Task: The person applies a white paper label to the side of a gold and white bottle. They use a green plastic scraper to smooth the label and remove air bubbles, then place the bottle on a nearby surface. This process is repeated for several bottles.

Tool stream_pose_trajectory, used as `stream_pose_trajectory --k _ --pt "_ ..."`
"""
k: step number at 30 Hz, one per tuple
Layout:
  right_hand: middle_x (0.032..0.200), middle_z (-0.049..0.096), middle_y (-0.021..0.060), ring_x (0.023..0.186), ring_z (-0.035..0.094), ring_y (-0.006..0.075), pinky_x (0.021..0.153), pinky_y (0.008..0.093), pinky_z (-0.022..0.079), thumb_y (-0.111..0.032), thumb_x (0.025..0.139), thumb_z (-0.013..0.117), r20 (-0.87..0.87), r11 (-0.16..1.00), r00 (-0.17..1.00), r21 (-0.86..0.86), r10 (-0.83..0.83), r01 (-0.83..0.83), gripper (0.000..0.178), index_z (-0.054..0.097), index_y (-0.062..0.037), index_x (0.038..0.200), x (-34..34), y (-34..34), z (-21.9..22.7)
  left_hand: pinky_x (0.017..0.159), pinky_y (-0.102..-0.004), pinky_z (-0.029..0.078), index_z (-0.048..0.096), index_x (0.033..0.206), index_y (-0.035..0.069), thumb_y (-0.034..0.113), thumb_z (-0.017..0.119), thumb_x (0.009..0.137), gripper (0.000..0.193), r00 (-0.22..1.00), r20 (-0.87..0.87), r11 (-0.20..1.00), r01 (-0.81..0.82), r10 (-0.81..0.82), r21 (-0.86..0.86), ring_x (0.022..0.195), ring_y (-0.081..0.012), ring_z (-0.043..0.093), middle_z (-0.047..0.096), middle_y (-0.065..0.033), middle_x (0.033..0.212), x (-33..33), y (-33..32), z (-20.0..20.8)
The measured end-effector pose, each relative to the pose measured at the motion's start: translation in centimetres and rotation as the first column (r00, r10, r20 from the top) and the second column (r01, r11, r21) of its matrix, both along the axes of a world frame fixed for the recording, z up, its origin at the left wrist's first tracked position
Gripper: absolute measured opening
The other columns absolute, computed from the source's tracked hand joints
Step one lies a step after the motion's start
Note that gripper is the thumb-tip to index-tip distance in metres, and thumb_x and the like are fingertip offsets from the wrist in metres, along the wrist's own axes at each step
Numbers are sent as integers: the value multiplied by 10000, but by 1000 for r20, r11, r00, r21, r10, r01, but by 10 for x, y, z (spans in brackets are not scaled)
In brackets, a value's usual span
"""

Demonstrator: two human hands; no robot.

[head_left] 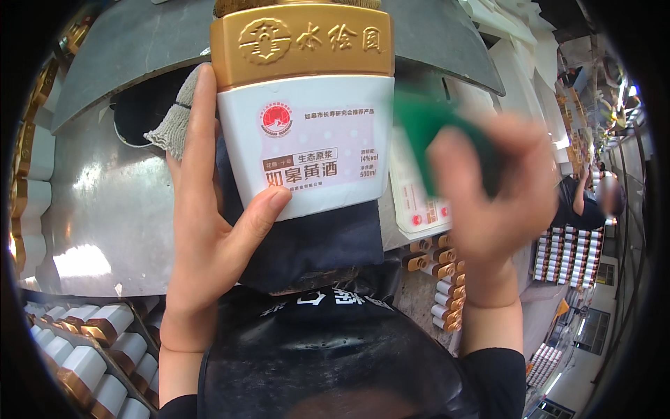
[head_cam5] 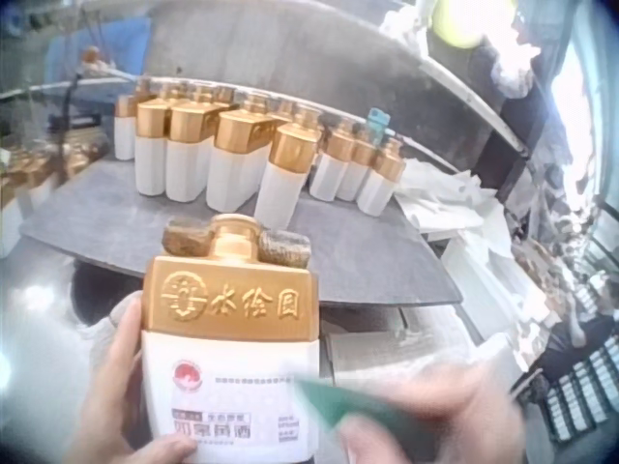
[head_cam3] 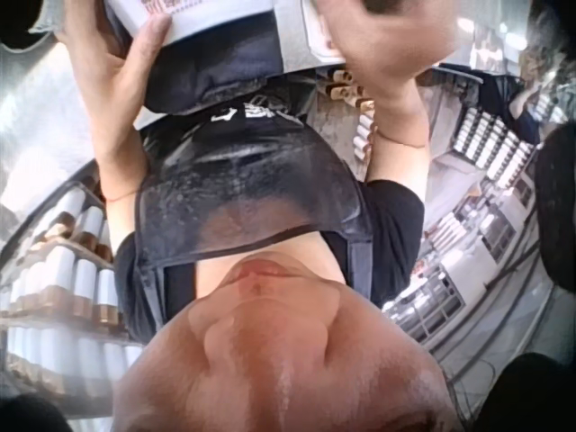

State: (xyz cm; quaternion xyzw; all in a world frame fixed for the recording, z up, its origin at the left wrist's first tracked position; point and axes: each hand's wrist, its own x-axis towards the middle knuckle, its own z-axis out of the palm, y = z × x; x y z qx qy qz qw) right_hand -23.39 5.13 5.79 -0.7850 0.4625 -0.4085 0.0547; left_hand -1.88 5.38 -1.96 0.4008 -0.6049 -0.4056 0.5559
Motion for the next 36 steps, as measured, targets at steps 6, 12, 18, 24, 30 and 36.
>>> stream_pose_trajectory --k 6,12,18,24,30,36 --pt "904 640 48 795 593 129 700 245 475 66 785 677 -50 982 998 -188 -43 33 220 629 -9 986 -14 -16 -13 1122 -386 257 170 1493 -18 307 630 856 850 999 34 1000 6 -7 19 1360 -281 352 332 -183 1479 3 0 0" --pt "848 667 38 734 633 170 608 262 491 -47 752 691 -387 890 837 -80 387 -449 225 680 -99 970 20 -19 -9 1123 -389 265 335 1432 -38 421 445 961 666 997 -30 997 -65 64 -39 1343 -277 380 401 -181 1435 14 -1 0" --pt "713 573 24 600 570 146 540 293 478 -128 642 644 -428 718 851 -483 306 -501 162 643 -90 800 76 -40 -34 1125 -409 285 379 1390 -62 345 363 1008 559 979 -133 987 -160 156 -16 1344 -287 380 401 -190 1436 25 3 -2" --pt "853 664 57 664 621 163 541 301 493 -80 672 695 -278 865 871 -194 404 -463 215 668 -78 885 59 -26 -19 1124 -405 288 405 1364 -72 340 360 1011 545 977 -109 982 -188 184 -24 1335 -305 399 421 -203 1419 38 6 -7" --pt "879 675 73 769 627 191 638 289 513 -8 705 707 -438 911 841 -104 318 -398 233 701 -39 936 15 -37 15 1131 -406 275 408 1357 -83 311 346 1014 527 989 -68 990 -134 130 -49 1335 -299 400 422 -214 1415 31 0 -6" --pt "866 662 66 723 602 192 582 276 471 55 655 712 -359 836 848 -246 391 -490 305 667 -23 946 -11 -26 -8 1135 -394 262 396 1365 -88 324 330 1018 543 993 -10 992 -119 119 -42 1338 -287 393 419 -209 1417 27 0 -3"
